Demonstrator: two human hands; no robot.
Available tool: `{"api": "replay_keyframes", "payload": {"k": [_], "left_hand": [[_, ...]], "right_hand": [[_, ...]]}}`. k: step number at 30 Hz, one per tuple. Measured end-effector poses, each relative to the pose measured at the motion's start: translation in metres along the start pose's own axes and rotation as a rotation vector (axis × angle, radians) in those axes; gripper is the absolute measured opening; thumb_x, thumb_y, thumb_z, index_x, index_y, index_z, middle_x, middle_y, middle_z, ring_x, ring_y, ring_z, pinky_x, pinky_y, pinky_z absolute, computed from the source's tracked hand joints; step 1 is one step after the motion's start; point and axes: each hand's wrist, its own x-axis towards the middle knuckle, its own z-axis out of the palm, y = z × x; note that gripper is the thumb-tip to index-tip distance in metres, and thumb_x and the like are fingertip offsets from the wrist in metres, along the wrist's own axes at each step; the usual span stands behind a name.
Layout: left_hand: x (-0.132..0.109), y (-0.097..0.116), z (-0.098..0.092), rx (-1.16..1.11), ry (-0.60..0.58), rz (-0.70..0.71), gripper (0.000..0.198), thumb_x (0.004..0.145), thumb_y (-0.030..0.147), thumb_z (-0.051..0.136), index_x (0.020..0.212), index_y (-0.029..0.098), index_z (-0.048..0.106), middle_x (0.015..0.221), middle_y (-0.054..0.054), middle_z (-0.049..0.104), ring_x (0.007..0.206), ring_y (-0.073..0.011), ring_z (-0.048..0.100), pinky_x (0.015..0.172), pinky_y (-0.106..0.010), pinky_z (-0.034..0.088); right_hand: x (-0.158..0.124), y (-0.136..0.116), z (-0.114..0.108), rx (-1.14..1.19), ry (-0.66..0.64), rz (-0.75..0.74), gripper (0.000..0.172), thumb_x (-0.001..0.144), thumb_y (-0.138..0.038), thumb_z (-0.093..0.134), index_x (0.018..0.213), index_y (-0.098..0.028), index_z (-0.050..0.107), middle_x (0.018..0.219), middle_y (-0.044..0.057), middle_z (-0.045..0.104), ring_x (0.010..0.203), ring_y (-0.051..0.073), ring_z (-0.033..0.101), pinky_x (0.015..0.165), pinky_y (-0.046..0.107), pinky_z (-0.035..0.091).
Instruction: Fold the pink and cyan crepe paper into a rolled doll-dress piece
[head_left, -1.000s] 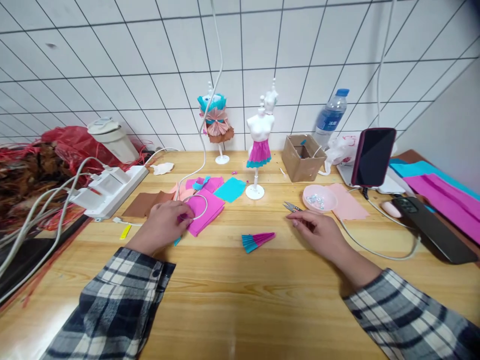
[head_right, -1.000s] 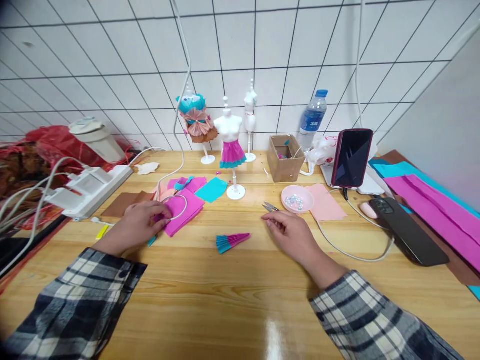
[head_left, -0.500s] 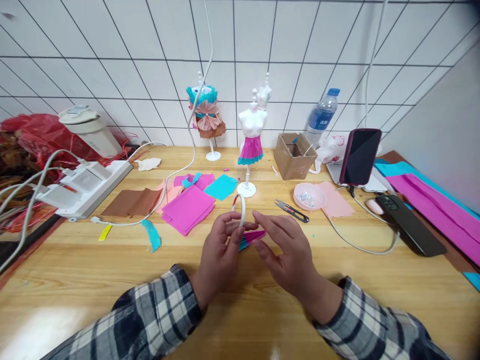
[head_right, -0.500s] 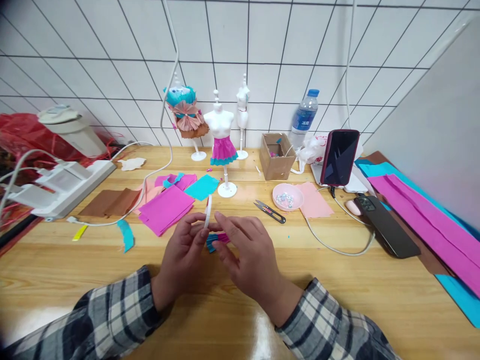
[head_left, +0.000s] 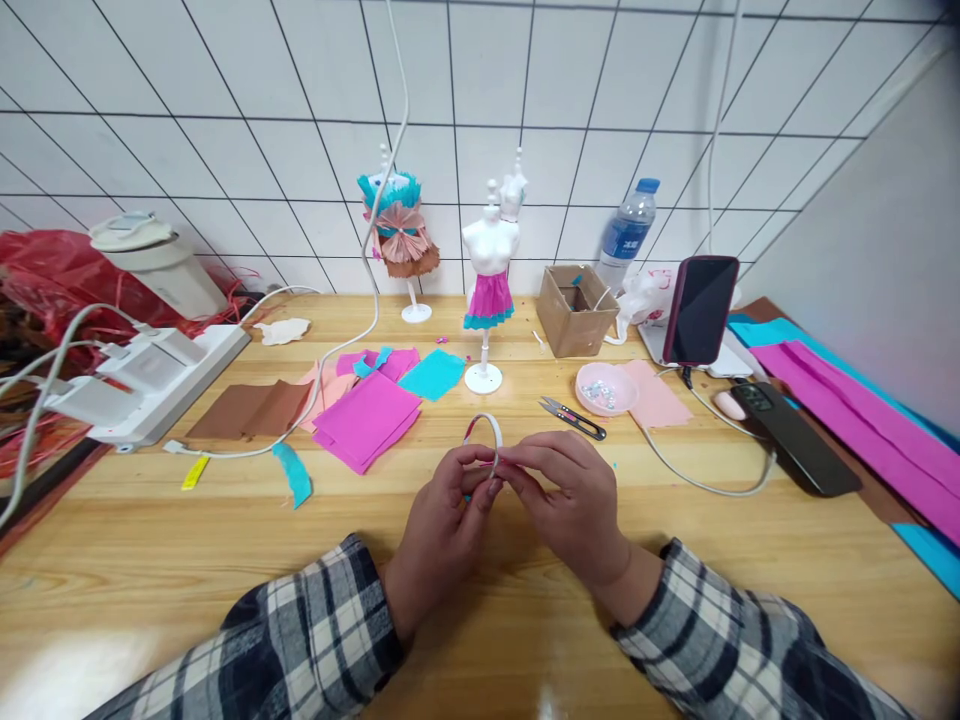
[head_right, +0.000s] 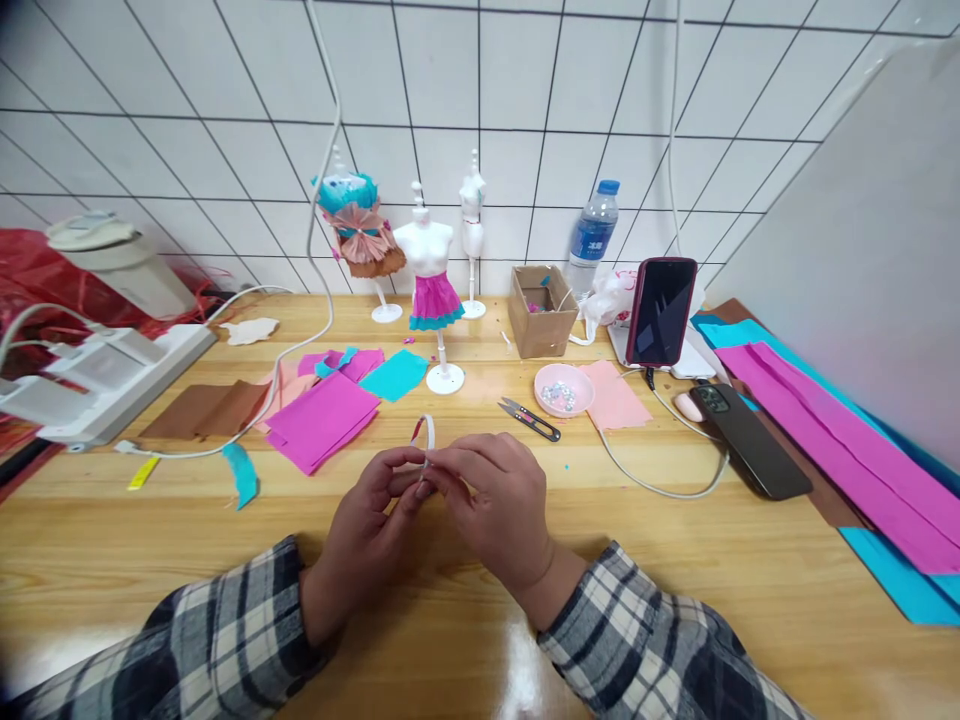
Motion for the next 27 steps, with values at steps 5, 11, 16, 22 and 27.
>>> {"api": "replay_keyframes", "payload": {"k": [5, 11, 16, 22, 27], "left_hand": [[0.004, 0.005, -0.005, 0.074, -0.053, -0.002, 0.020, 0.097, 0.035, 0.047, 0.110, 0.023, 0.054, 0.099, -0.004, 0.075, 0.091, -0.0181, 0.070, 0.081, -0.029, 0.051], [0.007, 0.016, -0.016, 0.104, -0.073, 0.008, 0.021, 0.091, 0.036, 0.053, 0.085, 0.019, 0.064, 0.070, -0.001, 0.067, 0.066, -0.0151, 0.061, 0.065, -0.026, 0.047], [0.003, 0.021, -0.018, -0.179, -0.128, -0.119, 0.029, 0.083, 0.043, 0.061, 0.076, 0.016, 0.065, 0.067, -0.002, 0.063, 0.061, -0.0135, 0.053, 0.057, -0.024, 0.040], [-0.002, 0.016, -0.014, -0.412, -0.252, -0.196, 0.042, 0.075, 0.055, 0.069, 0.065, 0.015, 0.059, 0.054, 0.001, 0.051, 0.053, -0.0104, 0.042, 0.052, -0.024, 0.033], [-0.008, 0.018, -0.016, -0.450, -0.326, -0.208, 0.046, 0.073, 0.058, 0.070, 0.063, 0.016, 0.054, 0.051, 0.002, 0.047, 0.049, -0.0087, 0.037, 0.048, -0.023, 0.027]], "right_hand": [[0.000, -0.001, -0.004, 0.051, -0.075, 0.051, 0.008, 0.091, -0.023, 0.062, 0.083, -0.022, 0.063, 0.078, 0.001, 0.066, 0.075, 0.015, 0.060, 0.068, 0.029, 0.047], [-0.001, -0.002, -0.005, 0.009, -0.217, 0.017, 0.013, 0.096, -0.024, 0.049, 0.087, -0.021, 0.056, 0.083, 0.003, 0.061, 0.075, 0.016, 0.057, 0.064, 0.027, 0.045], [-0.003, -0.005, -0.007, -0.036, -0.203, -0.221, 0.019, 0.096, -0.018, 0.043, 0.082, -0.021, 0.056, 0.079, 0.004, 0.061, 0.070, 0.015, 0.056, 0.060, 0.026, 0.045], [-0.009, -0.008, -0.010, 0.102, -0.078, -0.392, 0.017, 0.090, -0.012, 0.045, 0.080, -0.022, 0.054, 0.078, 0.002, 0.062, 0.069, 0.013, 0.058, 0.062, 0.025, 0.048], [-0.012, -0.010, -0.013, 0.125, -0.029, -0.459, 0.017, 0.085, -0.009, 0.048, 0.080, -0.023, 0.056, 0.075, 0.000, 0.060, 0.063, 0.012, 0.055, 0.059, 0.026, 0.047]]}}
